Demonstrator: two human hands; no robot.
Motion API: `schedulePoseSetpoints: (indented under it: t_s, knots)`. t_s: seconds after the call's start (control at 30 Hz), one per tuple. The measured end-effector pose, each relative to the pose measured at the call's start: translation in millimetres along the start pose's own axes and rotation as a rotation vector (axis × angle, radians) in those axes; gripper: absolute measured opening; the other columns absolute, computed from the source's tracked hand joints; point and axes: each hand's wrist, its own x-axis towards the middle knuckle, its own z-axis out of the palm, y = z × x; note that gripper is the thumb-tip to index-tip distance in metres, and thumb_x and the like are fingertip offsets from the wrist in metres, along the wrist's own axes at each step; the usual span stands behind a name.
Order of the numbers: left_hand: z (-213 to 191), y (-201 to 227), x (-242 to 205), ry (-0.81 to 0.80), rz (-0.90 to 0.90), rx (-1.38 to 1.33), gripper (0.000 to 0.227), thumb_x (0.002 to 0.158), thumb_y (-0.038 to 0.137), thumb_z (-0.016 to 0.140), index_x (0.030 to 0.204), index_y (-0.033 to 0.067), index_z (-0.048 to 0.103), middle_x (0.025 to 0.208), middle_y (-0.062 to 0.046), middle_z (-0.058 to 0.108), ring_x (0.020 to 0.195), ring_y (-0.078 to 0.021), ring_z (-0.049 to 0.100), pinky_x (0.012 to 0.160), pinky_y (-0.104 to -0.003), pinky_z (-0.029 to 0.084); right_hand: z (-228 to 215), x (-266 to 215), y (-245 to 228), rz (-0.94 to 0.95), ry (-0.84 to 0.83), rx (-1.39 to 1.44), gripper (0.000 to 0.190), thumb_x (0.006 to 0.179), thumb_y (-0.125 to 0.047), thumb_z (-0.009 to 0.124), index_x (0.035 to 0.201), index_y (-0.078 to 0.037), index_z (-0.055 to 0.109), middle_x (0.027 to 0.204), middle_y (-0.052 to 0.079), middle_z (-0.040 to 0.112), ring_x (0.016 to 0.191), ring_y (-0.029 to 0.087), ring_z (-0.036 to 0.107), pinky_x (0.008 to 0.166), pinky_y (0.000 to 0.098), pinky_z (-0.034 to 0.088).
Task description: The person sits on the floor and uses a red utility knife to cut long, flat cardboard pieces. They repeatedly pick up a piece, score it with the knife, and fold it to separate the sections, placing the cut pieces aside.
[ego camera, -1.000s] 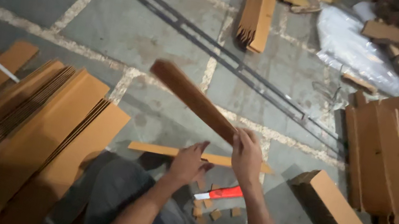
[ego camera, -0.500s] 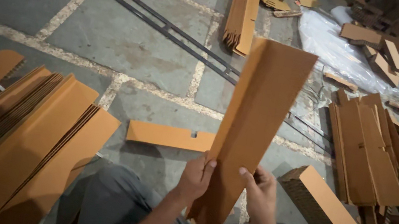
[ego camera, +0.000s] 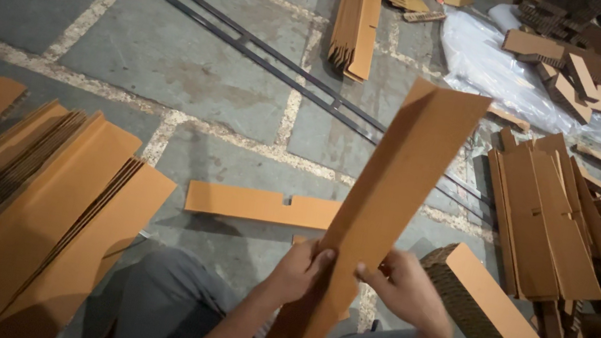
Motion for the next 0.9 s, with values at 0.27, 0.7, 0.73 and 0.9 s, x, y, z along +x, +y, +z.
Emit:
schedulePoseSetpoints:
  t_s: [0.27, 0.7, 0.73, 0.9]
  knots:
    - [-3, 6, 3, 0.262, -0.115, 0.373, 0.029, 0.101, 0.021, 0.054, 0.121, 0.0034, 0.065, 0.096, -0.025, 0.072, 0.093, -0.0445, 0.068, 0.076, -0.048, 0.055, 65, 19, 27, -0.065, 0.415, 0.095, 0.031, 0.099, -0.030, 0.060, 0.105, -0.001, 0.070, 0.080, 0.018, 0.073, 0.069, 0.026, 0.070, 0.064, 0.0368, 0.053]
    - [-46, -79, 2, 0.683, -0.127, 0.436, 0.035, 0.105, 0.020, 0.050, 0.129, -0.0050, 0.055, 0.116, -0.024, 0.068, 0.104, -0.0402, 0.065, 0.088, -0.046, 0.051, 176, -29, 111, 0.036, 0.272, 0.470, 0.044, 0.094, -0.008, 0.063, 0.138, -0.007, 0.056, 0.120, 0.010, 0.072, 0.102, 0.020, 0.068, 0.091, 0.0326, 0.053]
    - [-40, -77, 3, 0.638, -0.109, 0.386, 0.035, 0.106, 0.020, 0.050, 0.130, -0.0049, 0.055, 0.114, -0.022, 0.067, 0.102, -0.0371, 0.065, 0.088, -0.044, 0.051, 181, -34, 108, -0.001, 0.280, 0.459, 0.041, 0.095, -0.008, 0.064, 0.136, -0.006, 0.058, 0.118, 0.012, 0.074, 0.105, 0.019, 0.070, 0.093, 0.0326, 0.054]
    - [-19, -49, 7, 0.381, -0.035, 0.130, 0.057, 0.102, 0.027, 0.050, 0.150, -0.0011, 0.040, 0.119, -0.011, 0.065, 0.091, -0.0181, 0.062, 0.077, -0.031, 0.053, 173, -34, 165, 0.210, 0.483, 0.524, 0.027, 0.096, -0.012, 0.069, 0.120, 0.000, 0.071, 0.098, 0.017, 0.071, 0.085, 0.020, 0.066, 0.076, 0.0366, 0.053]
